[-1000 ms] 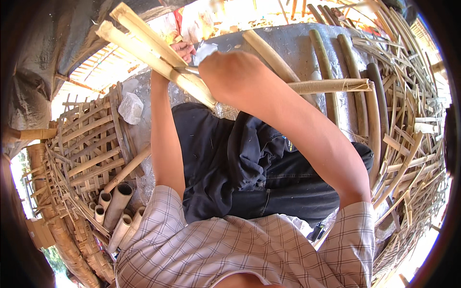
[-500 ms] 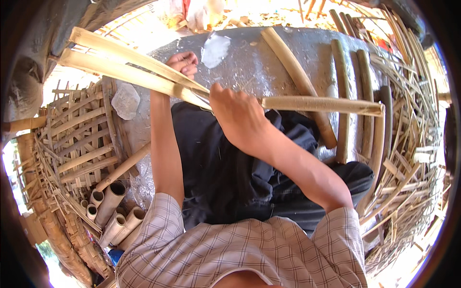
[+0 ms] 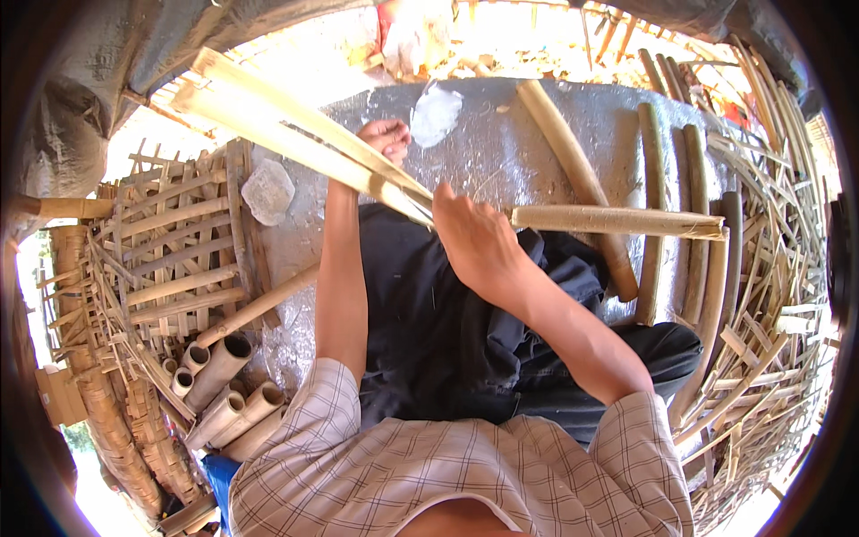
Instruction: The person splits and shaves bamboo stalks using a knife, handling individual pieces and moving strips aside while sitting among a pile of bamboo debris.
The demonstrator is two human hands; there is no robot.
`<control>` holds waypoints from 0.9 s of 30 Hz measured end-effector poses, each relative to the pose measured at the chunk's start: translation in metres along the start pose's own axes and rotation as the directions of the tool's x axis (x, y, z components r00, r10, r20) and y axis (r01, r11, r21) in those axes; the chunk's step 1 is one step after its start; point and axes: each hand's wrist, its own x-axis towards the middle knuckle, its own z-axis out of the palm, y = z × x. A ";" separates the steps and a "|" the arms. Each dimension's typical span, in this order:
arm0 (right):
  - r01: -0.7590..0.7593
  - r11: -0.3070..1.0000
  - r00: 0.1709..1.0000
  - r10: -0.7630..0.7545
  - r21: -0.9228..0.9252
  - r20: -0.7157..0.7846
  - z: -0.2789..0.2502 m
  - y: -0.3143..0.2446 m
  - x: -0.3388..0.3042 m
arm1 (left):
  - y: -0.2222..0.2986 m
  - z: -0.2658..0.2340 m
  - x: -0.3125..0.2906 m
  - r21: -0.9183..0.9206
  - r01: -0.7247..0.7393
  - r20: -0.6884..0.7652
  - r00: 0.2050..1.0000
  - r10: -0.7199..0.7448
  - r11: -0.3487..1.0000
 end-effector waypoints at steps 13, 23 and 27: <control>-0.041 0.992 0.997 0.032 -0.121 -0.072 0.060 0.023 -0.020 | -0.026 -0.023 0.012 0.421 -0.219 -0.071 0.960 0.272 0.880; -0.331 0.931 0.927 0.351 0.156 -0.129 0.060 0.037 -0.088 | 0.057 0.130 -0.097 0.155 -0.837 0.208 0.547 0.811 0.525; -0.176 0.972 0.948 0.210 0.156 -0.238 0.065 0.032 -0.083 | 0.068 0.160 -0.109 0.580 -0.758 0.258 0.519 0.815 0.299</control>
